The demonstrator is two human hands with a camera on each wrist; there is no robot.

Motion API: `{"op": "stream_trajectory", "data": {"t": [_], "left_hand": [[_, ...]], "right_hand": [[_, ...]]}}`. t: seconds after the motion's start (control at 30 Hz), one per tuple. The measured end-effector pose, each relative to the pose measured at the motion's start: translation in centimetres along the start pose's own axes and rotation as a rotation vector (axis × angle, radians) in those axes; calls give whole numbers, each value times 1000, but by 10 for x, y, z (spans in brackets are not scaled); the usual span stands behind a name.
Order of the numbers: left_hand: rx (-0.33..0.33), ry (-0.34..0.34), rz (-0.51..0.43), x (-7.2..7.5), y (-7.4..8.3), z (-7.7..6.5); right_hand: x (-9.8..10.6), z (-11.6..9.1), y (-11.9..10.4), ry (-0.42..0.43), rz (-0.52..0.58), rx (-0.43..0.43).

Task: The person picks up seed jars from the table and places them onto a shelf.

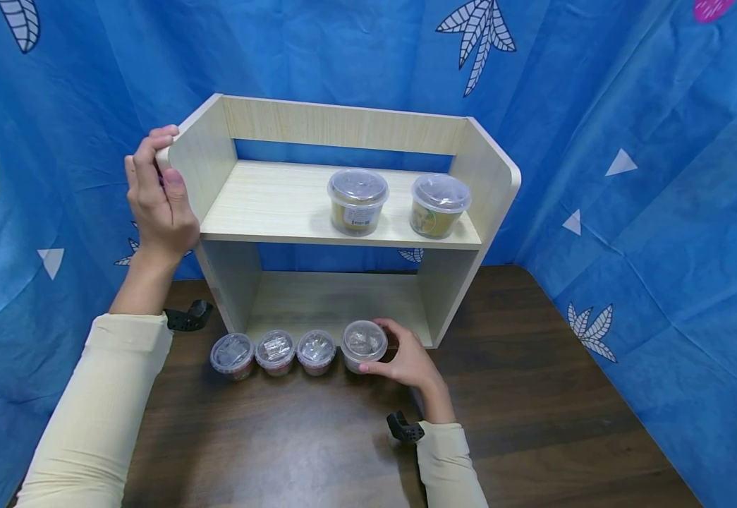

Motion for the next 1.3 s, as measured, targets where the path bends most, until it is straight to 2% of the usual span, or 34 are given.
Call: {"op": "stream_trajectory", "data": {"t": [0.33,0.87,1.3], "left_hand": [[1,6,-2,0,0,1],[4,7,1,0,1,0],[1,8,-3,0,1,0]], "right_hand": [[6,-2,-8,16,6,39],[16,-5,-21,25,0,58],[20,-7,-32,45,-8,121]]}}
Point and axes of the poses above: each hand's wrist, its own z-axis towards the middle knuckle, its own x-axis out of the back of the hand, y = z × x, the point moved 4 cm from there along z, towards the middle knuckle, and after that the axes turned 7 degrees about -z, right-handed, at the moved point
